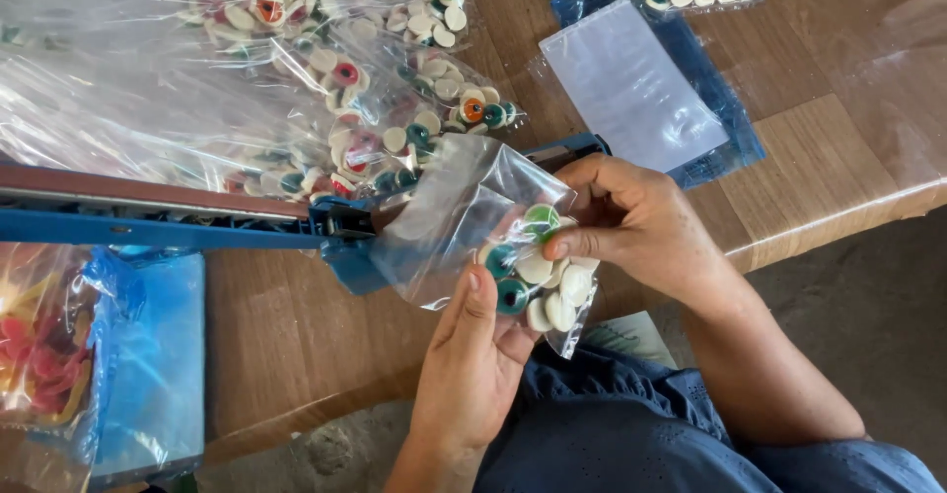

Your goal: Sealing small plastic bags filled with decorative items using a manual heat sealer

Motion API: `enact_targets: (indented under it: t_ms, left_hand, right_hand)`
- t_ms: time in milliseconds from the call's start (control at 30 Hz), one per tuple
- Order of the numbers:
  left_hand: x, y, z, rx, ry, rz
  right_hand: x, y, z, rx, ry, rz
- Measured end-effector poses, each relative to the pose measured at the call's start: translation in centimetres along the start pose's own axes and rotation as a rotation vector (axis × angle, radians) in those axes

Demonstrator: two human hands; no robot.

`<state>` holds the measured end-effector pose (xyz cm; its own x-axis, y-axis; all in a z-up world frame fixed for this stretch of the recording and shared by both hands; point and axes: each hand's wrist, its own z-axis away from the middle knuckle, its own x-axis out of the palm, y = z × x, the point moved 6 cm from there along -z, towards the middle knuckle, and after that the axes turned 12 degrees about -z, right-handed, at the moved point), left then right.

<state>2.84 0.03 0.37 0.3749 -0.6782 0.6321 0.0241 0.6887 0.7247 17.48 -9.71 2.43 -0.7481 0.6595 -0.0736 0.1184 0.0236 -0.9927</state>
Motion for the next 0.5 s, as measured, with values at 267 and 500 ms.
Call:
enact_targets:
  t_ms: [267, 500]
  left_hand:
    - [1.5, 1.4, 0.6, 0.146, -0.155, -0.044]
    - [3.2, -1.4, 0.8, 0.436, -0.125, -0.070]
  right_hand:
    - [-0.1, -3.6, 1.4, -0.167, 0.176, 0.326]
    - [7.1, -4.3, 4.6, -0.448, 0.125, 0.528]
